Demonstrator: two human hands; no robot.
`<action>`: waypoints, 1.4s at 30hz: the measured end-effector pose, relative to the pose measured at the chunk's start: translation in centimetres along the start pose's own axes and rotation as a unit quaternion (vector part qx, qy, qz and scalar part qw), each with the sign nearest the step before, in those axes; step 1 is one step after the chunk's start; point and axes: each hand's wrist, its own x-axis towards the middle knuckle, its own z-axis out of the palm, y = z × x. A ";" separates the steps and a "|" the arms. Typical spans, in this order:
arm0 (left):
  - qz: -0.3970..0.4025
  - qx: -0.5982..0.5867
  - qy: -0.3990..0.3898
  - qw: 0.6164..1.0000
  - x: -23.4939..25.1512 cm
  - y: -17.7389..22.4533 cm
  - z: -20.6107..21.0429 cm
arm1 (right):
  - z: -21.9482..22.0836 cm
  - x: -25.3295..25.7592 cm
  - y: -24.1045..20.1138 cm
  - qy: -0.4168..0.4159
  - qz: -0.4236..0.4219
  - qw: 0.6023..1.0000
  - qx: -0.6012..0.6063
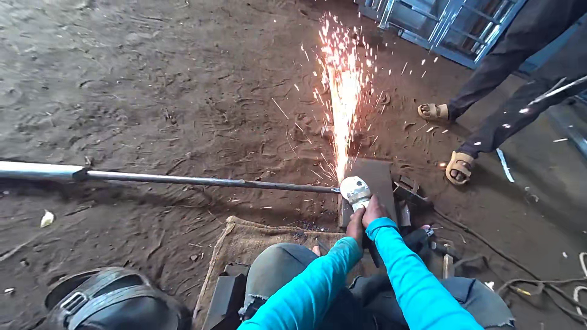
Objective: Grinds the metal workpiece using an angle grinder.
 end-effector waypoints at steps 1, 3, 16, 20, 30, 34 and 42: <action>0.004 -0.001 0.010 1.000 0.1 -0.1 -0.5 | 0.4 -0.1 -0.3 0.001 -0.001 1.000 -0.002; -0.004 -0.003 0.007 1.000 0.2 -0.2 -0.8 | 0.5 -0.2 -0.3 -0.002 0.004 1.000 -0.004; 0.016 0.021 0.013 1.000 0.5 -1.4 -0.5 | 1.1 -0.1 1.1 0.004 0.017 0.999 0.033; 0.007 0.031 -0.015 0.999 0.2 -1.8 0.5 | 0.9 -0.3 2.1 0.013 0.037 0.998 0.048; 0.045 0.029 -0.020 0.998 1.3 -2.7 0.1 | 0.9 -0.2 2.5 0.012 0.016 0.996 0.084; 0.077 -0.002 -0.006 0.997 0.7 -2.8 0.0 | 1.0 -0.4 2.6 -0.010 0.003 0.996 0.084; 0.019 0.001 -0.021 1.000 1.0 -2.6 0.5 | 0.0 -0.7 3.1 -0.005 -0.001 0.998 0.070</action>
